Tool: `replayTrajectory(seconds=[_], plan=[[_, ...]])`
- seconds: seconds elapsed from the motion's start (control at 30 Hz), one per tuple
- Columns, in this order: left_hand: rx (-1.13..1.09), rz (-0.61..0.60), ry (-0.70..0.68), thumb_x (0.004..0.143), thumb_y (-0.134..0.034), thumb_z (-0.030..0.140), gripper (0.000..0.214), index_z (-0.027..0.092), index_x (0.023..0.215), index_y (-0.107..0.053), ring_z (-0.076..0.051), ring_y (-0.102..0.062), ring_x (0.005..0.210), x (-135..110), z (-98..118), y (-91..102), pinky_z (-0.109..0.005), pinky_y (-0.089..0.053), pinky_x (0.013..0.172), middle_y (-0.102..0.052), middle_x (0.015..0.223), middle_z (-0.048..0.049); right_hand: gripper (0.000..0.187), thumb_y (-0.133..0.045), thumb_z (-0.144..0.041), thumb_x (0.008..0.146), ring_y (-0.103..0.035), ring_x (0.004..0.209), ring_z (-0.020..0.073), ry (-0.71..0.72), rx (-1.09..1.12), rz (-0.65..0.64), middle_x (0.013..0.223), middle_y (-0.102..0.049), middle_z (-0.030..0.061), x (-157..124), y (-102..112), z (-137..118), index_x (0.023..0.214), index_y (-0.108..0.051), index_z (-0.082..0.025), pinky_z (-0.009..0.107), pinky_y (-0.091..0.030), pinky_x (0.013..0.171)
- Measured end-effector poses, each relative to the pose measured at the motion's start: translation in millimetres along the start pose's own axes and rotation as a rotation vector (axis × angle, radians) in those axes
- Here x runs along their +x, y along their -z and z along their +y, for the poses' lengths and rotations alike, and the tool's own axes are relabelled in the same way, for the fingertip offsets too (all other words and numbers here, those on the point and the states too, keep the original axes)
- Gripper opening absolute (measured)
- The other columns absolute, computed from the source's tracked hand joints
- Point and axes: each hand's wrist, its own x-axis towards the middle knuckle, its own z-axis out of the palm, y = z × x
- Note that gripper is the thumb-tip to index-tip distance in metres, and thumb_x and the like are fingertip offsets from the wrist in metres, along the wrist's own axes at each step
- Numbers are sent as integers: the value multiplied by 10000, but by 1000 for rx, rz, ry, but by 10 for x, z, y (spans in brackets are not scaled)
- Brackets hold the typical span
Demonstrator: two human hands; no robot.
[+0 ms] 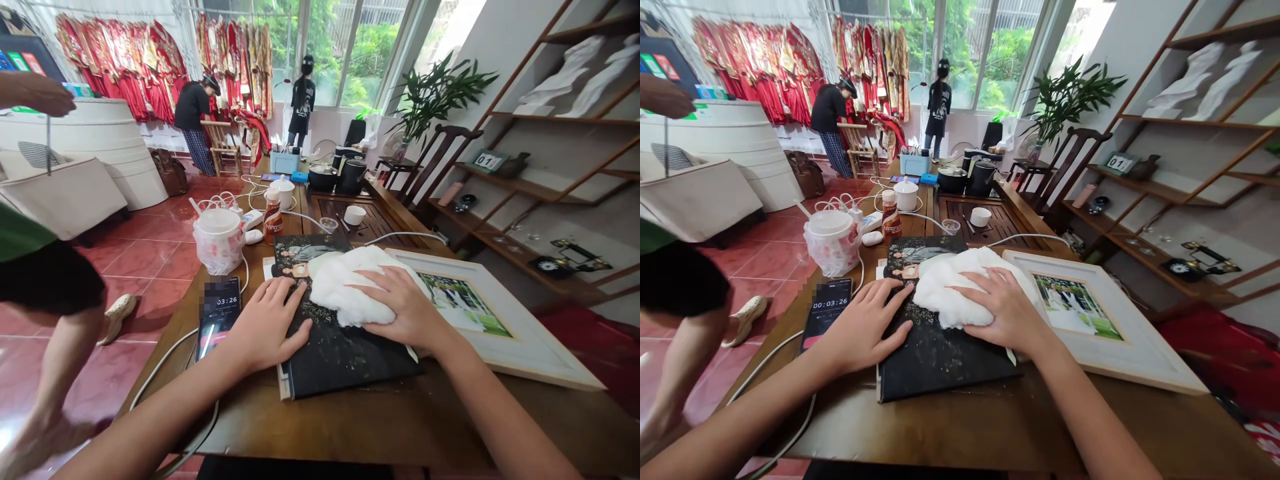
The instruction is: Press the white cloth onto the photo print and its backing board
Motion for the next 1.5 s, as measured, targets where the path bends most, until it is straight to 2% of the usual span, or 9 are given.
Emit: replayTrajectory(seconds=[0.07, 0.17, 0.27, 0.5, 0.77, 0.9, 1.23, 1.33, 1.5], plan=[[-59, -9, -73, 915, -498, 611, 708, 119, 1417, -416, -341, -401, 1358, -5, 3, 12, -515, -276, 1164, -487, 1391, -175, 617, -698, -413, 777, -531, 1169, 355, 9, 6, 4, 1402, -544, 85, 9, -7, 13, 1366, -536, -330, 578, -342, 995], [-163, -62, -210, 713, -558, 841, 1101, 111, 1490, -285, -364, -254, 1451, -18, -20, 24, -533, -172, 1201, -338, 1534, -206, 629, -697, -411, 777, -528, 1179, 353, 14, 12, -4, 1419, -528, 84, 9, -11, 15, 1377, -524, -333, 574, -343, 997], [-196, -117, -248, 580, -599, 901, 1301, 95, 1524, -209, -381, -173, 1474, -33, -57, 33, -545, -134, 1205, -220, 1586, -223, 631, -692, -415, 782, -525, 1178, 350, 13, 11, -12, 1421, -525, 84, 10, 0, -2, 1382, -516, -333, 572, -336, 1001], [-195, -114, -221, 561, -644, 878, 1285, 127, 1526, -247, -373, -173, 1476, -44, -65, 29, -510, -149, 1211, -223, 1595, -185, 671, -708, -428, 741, -523, 1147, 349, 60, 10, -54, 1416, -531, 48, -12, 86, -267, 1382, -517, -368, 571, -276, 1024], [-175, -127, -234, 567, -647, 871, 1240, 149, 1513, -296, -366, -178, 1476, -33, -86, -6, -502, -111, 1220, -240, 1592, -173, 648, -616, -614, 806, -508, 1148, 331, 236, 59, -113, 1422, -530, 17, -62, 153, -755, 1401, -478, -399, 569, -200, 1044], [-194, -148, -231, 553, -651, 876, 1260, 159, 1522, -284, -361, -161, 1481, -37, -93, -4, -500, -117, 1219, -234, 1596, -164, 625, -622, -590, 815, -509, 1131, 316, 249, 65, -114, 1406, -541, 14, -44, 132, -699, 1394, -481, -403, 555, -207, 1036], [-206, -128, -220, 556, -632, 892, 1304, 108, 1527, -255, -363, -177, 1477, -52, -64, 55, -501, -137, 1214, -220, 1595, -188, 617, -715, -412, 746, -525, 1123, 339, 46, 12, -54, 1390, -546, 61, 40, 66, -87, 1340, -560, -344, 543, -303, 996], [-217, -118, -215, 558, -627, 895, 1300, 109, 1526, -258, -363, -187, 1475, -51, -64, 48, -496, -132, 1217, -218, 1597, -185, 641, -721, -423, 745, -520, 1122, 340, 48, 5, -57, 1396, -538, 67, 3, 58, -131, 1355, -545, -342, 557, -293, 1001], [-243, -164, -204, 566, -583, 922, 1297, 120, 1532, -256, -362, -152, 1483, -45, -82, 28, -484, -88, 1224, -185, 1608, -178, 680, -709, -504, 754, -486, 1160, 341, 138, 10, -64, 1398, -534, 41, -148, 103, -520, 1387, -499, -374, 574, -240, 1023]])
